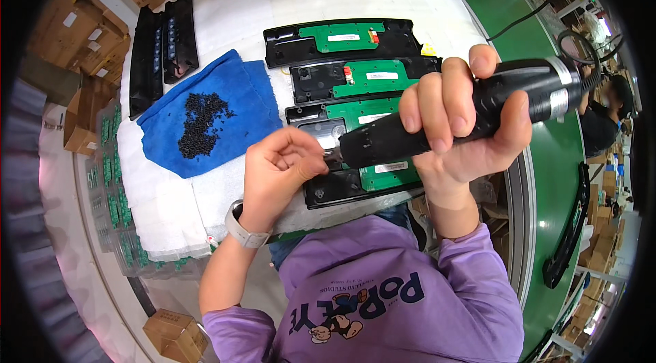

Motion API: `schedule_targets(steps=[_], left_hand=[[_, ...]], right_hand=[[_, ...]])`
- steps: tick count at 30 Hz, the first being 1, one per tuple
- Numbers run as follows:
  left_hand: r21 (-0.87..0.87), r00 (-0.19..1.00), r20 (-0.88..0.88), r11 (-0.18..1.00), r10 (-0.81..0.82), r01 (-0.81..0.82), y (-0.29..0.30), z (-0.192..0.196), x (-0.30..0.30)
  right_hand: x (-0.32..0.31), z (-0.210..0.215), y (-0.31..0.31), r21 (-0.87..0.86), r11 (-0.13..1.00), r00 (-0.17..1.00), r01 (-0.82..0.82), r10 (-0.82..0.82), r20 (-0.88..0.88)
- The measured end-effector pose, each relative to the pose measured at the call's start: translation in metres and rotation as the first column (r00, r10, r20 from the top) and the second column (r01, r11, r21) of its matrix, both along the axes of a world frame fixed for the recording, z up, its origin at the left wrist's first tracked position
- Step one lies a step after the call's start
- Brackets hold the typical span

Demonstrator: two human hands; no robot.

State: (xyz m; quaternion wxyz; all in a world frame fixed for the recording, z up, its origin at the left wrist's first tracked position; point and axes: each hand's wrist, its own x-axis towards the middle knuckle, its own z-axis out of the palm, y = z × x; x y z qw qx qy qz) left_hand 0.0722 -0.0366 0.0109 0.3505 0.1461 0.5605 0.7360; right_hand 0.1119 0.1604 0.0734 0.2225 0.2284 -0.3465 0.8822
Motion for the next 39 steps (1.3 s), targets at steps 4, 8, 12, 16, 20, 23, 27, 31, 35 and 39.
schedule_targets(steps=[4, 8, 12, 16, 20, 23, 27, 31, 35, 39], left_hand=[[0.183, 0.951, 0.039, 0.934, 0.305, -0.307, -0.001, -0.004, -0.01], [0.441, 0.885, 0.371, 0.786, 0.281, -0.434, -0.012, -0.016, -0.024], [0.371, 0.873, 0.336, 0.803, 0.353, -0.467, -0.007, -0.014, -0.019], [0.286, 0.908, 0.265, 0.873, 0.324, -0.395, -0.005, -0.009, -0.016], [0.196, 0.97, 0.192, 0.963, 0.147, -0.185, -0.006, -0.012, -0.015], [0.177, 0.975, 0.168, 0.968, 0.148, -0.178, 0.003, -0.01, -0.008], [0.123, 0.975, 0.085, 0.968, 0.207, -0.217, 0.007, -0.006, -0.005], [0.127, 0.971, 0.088, 0.964, 0.224, -0.234, 0.008, -0.007, -0.002], [0.096, 0.986, 0.088, 0.983, 0.145, -0.153, 0.005, -0.005, -0.002], [0.102, 0.988, 0.096, 0.986, 0.12, -0.13, 0.006, -0.007, -0.001]], right_hand=[[0.017, 0.007, 0.014, 0.219, 0.967, 0.989, -0.129, 0.111, 0.095], [0.041, 0.006, 0.012, 0.392, 0.915, 0.982, -0.096, 0.023, 0.187], [0.047, 0.005, 0.005, 0.383, 0.913, 0.976, -0.139, 0.059, 0.212], [0.046, 0.004, 0.005, 0.398, 0.898, 0.973, -0.186, 0.113, 0.2], [0.048, 0.01, 0.009, 0.564, 0.798, 0.97, -0.212, 0.099, 0.223], [0.041, 0.01, 0.011, 0.662, 0.723, 0.98, -0.197, 0.155, 0.121], [0.043, 0.014, 0.012, 0.682, 0.702, 0.978, -0.203, 0.119, 0.169], [0.04, 0.007, -0.001, 0.593, 0.795, 0.992, -0.127, 0.089, 0.094], [0.034, 0.004, -0.003, 0.7, 0.714, 0.995, -0.016, 0.079, -0.059], [0.04, 0.01, -0.006, 0.698, 0.712, 0.991, -0.074, -0.022, 0.129]])
